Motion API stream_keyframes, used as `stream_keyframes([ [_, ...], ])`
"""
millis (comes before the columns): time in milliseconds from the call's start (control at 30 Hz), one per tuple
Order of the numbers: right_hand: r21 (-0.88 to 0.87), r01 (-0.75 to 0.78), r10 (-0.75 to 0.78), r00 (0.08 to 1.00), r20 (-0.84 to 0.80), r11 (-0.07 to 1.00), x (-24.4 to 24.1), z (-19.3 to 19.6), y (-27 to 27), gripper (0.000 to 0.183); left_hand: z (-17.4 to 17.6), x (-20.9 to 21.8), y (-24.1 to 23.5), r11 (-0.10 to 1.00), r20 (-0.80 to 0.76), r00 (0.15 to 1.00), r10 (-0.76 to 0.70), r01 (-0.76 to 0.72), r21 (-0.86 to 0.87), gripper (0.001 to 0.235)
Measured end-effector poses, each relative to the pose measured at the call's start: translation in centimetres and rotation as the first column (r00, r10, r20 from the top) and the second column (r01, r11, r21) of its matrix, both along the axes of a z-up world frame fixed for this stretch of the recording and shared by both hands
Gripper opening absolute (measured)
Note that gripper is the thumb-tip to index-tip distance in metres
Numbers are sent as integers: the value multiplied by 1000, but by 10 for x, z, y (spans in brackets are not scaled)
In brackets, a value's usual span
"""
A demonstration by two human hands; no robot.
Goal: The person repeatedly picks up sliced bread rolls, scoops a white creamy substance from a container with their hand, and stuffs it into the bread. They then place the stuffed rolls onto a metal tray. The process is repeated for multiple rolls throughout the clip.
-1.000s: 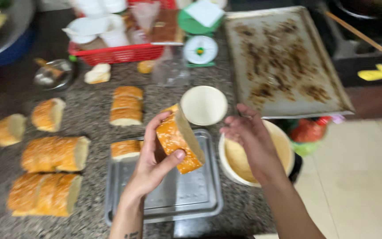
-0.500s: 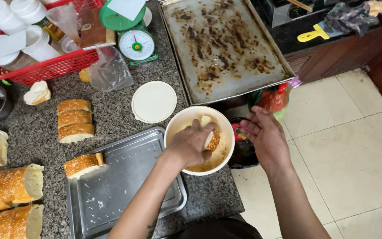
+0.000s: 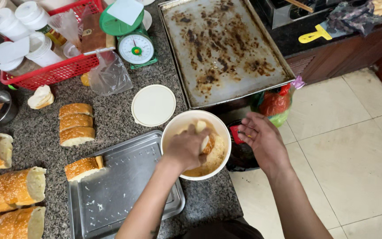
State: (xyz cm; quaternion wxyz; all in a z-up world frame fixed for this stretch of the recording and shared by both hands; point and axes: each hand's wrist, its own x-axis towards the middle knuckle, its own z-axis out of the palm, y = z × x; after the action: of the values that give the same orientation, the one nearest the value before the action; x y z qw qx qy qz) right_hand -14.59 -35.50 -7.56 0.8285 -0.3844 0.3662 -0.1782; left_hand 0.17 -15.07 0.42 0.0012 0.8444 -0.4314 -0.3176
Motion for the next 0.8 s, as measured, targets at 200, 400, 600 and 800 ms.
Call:
stream_keyframes([
  [200, -30, -22, 23, 999, 34, 999, -7, 4, 0, 28, 9, 3, 5, 999, -55, 997, 47, -47, -10, 92],
  [400, -2, -41, 41, 999, 0, 999, -10, 5, 8, 29, 10, -3, 1, 1000, -62, 998, 18, -19, -3, 89],
  [600, -60, -28, 28, 1000, 1, 998, -9, 14, 6, 30, 17, 14, 37, 959, -189, 977, 100, -146, -244, 91],
  [800, -332, -115, 118, 993, -11, 936, 12, 18, 32, 26, 18, 29, 88, 485, -672, 731, -118, -548, -681, 106],
])
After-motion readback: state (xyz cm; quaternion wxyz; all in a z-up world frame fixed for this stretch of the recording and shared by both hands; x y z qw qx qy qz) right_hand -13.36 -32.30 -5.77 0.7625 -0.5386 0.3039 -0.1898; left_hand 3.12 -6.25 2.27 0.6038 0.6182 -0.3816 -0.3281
